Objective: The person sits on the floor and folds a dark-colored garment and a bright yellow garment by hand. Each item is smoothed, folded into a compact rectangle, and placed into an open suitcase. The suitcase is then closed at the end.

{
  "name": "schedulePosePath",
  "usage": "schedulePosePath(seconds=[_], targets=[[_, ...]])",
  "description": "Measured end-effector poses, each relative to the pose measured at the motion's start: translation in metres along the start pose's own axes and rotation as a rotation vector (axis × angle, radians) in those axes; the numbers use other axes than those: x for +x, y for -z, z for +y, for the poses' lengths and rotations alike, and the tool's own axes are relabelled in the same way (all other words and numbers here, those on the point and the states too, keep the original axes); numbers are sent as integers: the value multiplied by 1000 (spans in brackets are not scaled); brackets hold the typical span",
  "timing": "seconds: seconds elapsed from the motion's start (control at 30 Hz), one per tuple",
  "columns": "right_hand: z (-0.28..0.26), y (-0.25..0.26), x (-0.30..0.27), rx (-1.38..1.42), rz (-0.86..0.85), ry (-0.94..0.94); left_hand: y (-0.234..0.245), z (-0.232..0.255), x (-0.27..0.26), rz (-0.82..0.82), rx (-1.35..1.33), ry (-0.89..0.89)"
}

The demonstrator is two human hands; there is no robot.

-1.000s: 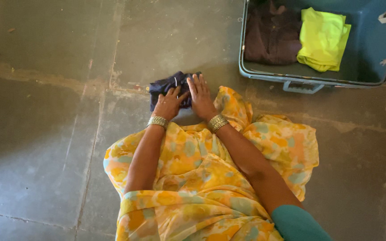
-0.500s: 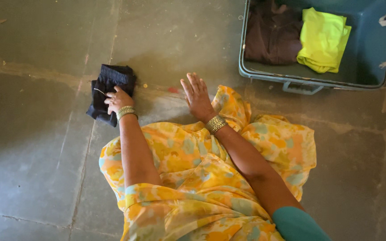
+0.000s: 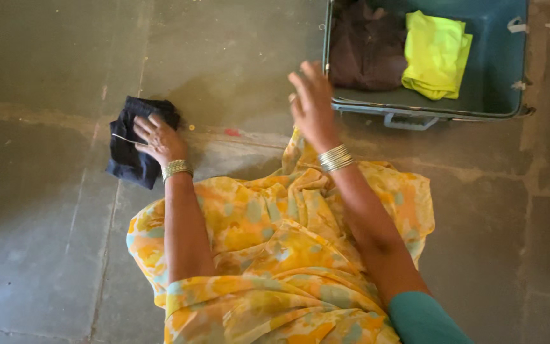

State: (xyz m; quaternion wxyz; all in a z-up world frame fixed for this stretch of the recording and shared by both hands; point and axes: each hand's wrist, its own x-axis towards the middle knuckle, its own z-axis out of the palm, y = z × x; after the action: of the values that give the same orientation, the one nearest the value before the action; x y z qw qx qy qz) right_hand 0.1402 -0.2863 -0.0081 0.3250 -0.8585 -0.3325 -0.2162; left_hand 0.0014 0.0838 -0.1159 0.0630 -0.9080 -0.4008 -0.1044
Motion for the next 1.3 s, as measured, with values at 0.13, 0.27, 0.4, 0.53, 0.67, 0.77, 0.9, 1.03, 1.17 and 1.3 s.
schedulePosePath(seconds=[0.13,0.27,0.4,0.53,0.67,0.77,0.9,1.03,1.17,1.3], targets=[[87,31,17,92,139,-204,16,35,-28,29,-28,-477],[198,53,12,-62,89,-286,25,63,-73,-599,-140,-600],[291,79,0,-371,-230,-515,35,68,-79,-651,-102,-630],[329,91,-20,-535,-504,-681,44,70,-75,-735,-116,-596],[341,92,-26,-389,-569,-758,46,72,-75,-770,-110,-569],[347,88,-27,-454,-652,-609,45,71,-75,-786,-104,-557],[343,110,-21,-197,-296,-669,41,69,-73,-768,-141,-557],[294,158,-3,344,140,-481,37,68,-73,-735,-161,-578],[192,216,24,662,233,-319,38,68,-73,-729,-170,-562],[75,246,51,610,309,-215,43,67,-74,-684,-226,-549]])
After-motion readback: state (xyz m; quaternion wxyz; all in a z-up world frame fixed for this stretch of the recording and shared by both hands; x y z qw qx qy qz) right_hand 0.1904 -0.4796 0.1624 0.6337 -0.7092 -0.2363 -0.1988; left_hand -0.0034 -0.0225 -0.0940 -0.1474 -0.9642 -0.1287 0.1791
